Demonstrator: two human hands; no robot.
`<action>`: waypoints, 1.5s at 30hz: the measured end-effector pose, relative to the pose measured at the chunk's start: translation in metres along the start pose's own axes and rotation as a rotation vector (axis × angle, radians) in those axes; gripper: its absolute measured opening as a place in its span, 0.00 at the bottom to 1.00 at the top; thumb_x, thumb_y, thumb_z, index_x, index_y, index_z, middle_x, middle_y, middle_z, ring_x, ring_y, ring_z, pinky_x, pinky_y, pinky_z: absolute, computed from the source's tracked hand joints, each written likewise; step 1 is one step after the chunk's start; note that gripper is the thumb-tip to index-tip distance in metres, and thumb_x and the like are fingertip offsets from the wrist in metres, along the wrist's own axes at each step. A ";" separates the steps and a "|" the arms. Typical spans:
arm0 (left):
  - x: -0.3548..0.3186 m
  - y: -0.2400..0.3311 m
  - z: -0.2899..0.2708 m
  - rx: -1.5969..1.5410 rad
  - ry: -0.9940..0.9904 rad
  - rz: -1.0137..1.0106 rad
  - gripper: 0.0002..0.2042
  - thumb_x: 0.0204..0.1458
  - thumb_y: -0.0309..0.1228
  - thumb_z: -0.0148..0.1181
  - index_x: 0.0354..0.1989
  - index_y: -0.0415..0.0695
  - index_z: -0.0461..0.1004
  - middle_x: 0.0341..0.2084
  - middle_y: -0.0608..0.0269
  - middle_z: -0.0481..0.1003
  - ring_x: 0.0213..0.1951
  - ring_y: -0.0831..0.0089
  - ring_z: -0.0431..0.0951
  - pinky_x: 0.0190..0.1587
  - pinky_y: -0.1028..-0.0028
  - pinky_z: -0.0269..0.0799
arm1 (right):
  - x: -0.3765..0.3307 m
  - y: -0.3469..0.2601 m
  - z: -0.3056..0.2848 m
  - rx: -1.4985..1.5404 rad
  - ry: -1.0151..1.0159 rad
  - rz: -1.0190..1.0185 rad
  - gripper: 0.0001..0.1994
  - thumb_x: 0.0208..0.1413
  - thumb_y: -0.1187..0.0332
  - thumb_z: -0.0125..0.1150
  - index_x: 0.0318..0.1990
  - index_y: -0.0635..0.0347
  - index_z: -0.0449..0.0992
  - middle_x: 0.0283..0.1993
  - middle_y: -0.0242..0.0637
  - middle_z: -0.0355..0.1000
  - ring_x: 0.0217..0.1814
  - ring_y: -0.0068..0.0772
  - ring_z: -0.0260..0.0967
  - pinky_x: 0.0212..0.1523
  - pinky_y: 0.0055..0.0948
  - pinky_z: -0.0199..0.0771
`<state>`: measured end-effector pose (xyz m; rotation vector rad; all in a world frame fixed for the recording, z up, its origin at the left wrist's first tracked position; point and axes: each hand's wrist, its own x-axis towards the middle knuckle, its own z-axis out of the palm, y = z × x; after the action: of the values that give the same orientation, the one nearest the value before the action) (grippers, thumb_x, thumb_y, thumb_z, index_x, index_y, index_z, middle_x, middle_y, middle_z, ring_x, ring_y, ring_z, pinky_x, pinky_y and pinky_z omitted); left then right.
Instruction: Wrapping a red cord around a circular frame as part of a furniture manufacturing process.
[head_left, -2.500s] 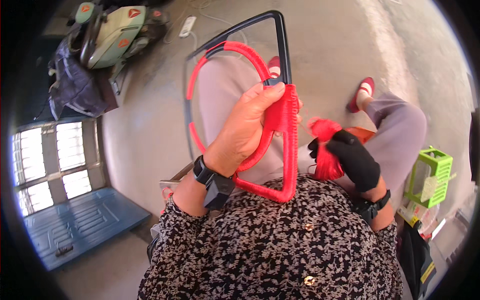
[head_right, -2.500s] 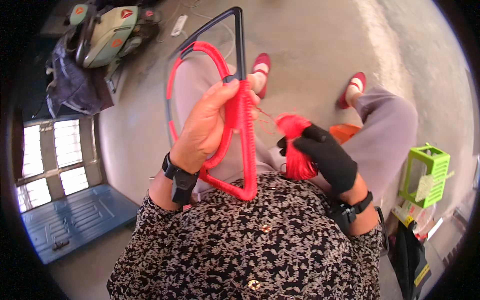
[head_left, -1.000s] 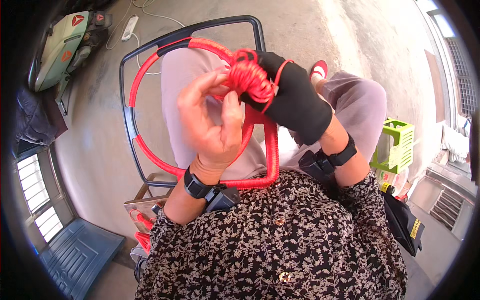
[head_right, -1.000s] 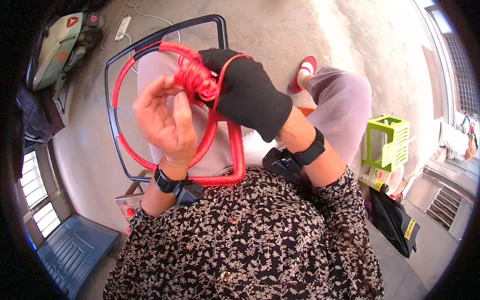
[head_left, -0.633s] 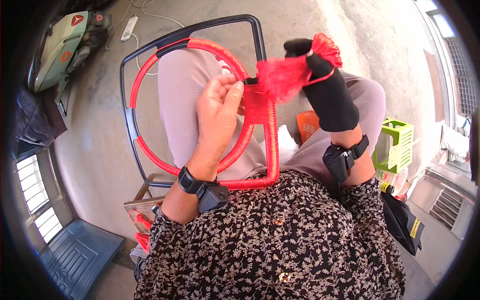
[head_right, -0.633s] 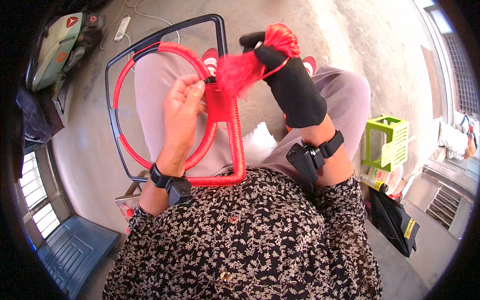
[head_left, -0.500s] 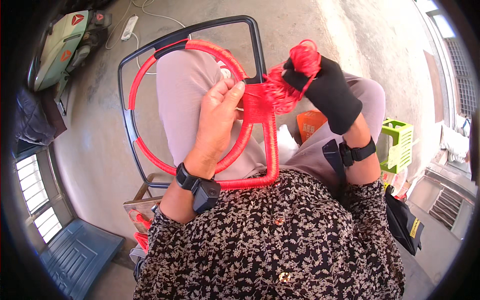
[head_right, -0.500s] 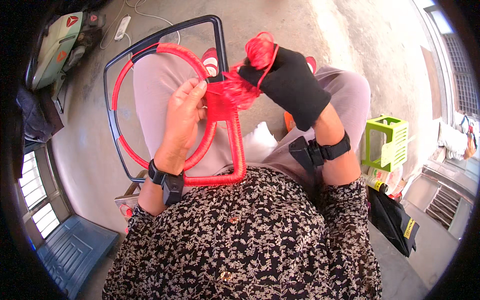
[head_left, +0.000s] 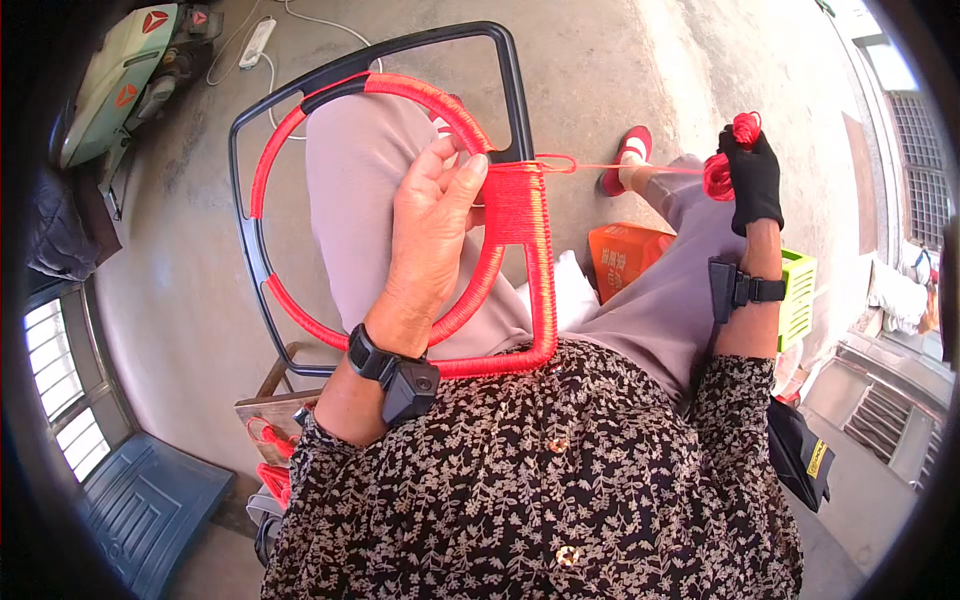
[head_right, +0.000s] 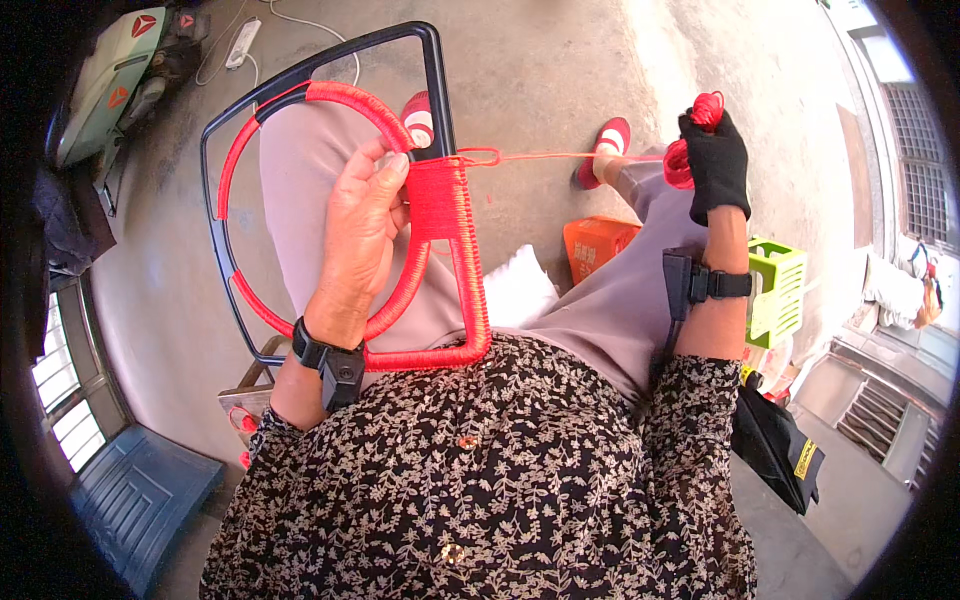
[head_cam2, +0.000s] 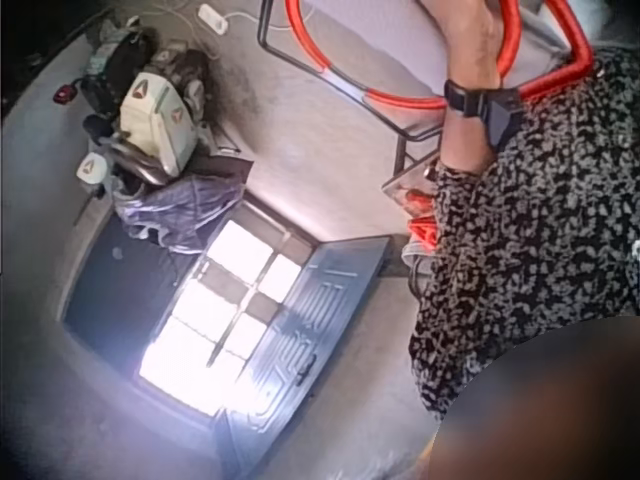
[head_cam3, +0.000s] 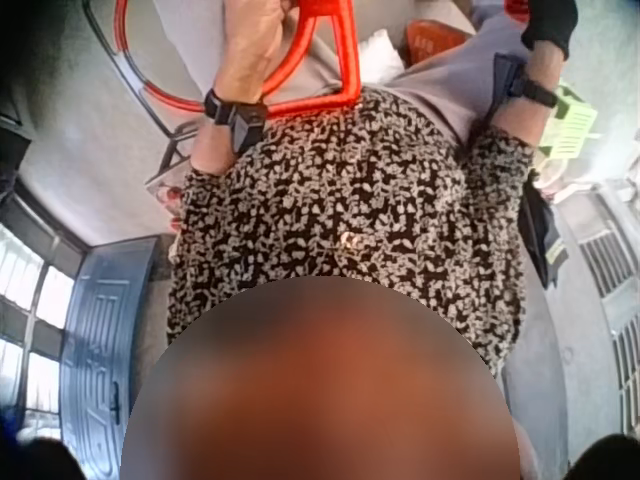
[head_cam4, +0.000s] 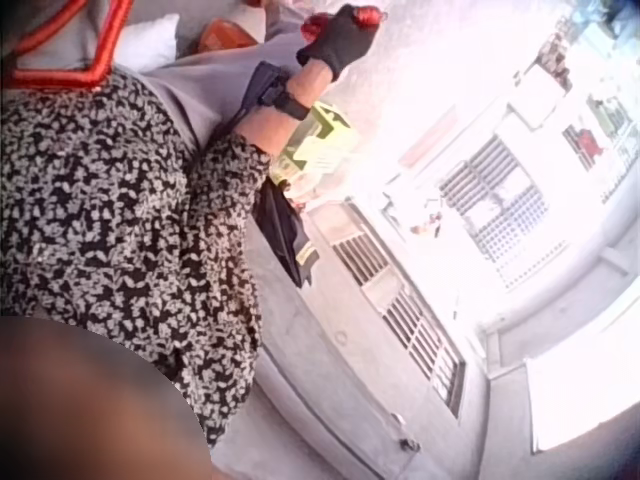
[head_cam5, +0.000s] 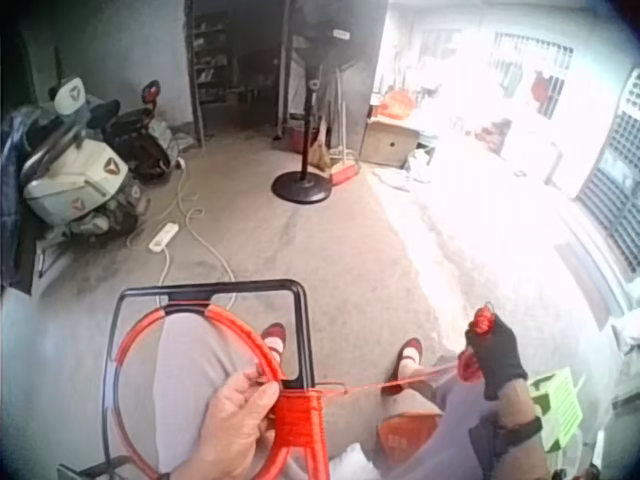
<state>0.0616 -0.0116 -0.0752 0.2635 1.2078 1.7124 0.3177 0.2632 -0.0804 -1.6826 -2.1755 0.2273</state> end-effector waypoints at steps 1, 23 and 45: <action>0.000 0.000 0.000 0.012 0.006 0.020 0.11 0.60 0.33 0.53 0.47 0.43 0.70 0.36 0.67 0.76 0.35 0.80 0.77 0.39 0.78 0.74 | -0.005 -0.006 0.001 0.369 -0.151 0.126 0.13 0.52 0.60 0.62 0.40 0.57 0.76 0.29 0.40 0.75 0.30 0.35 0.74 0.32 0.33 0.70; 0.010 -0.009 -0.008 -0.065 -0.064 -0.108 0.10 0.62 0.36 0.49 0.43 0.43 0.72 0.32 0.68 0.76 0.33 0.80 0.75 0.40 0.77 0.72 | -0.107 -0.108 0.024 1.777 -0.865 0.613 0.17 0.61 0.60 0.52 0.48 0.65 0.70 0.38 0.39 0.74 0.37 0.29 0.72 0.41 0.24 0.71; 0.007 -0.015 0.003 -0.096 -0.102 -0.059 0.14 0.62 0.41 0.49 0.36 0.41 0.72 0.28 0.70 0.75 0.30 0.85 0.73 0.35 0.82 0.70 | -0.092 -0.125 0.037 2.387 -0.857 0.399 0.08 0.62 0.65 0.50 0.37 0.59 0.67 0.30 0.31 0.66 0.36 0.32 0.67 0.50 0.36 0.68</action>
<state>0.0685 -0.0035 -0.0882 0.2520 1.0460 1.6805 0.2105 0.1446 -0.0880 -0.2351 -0.3106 2.4434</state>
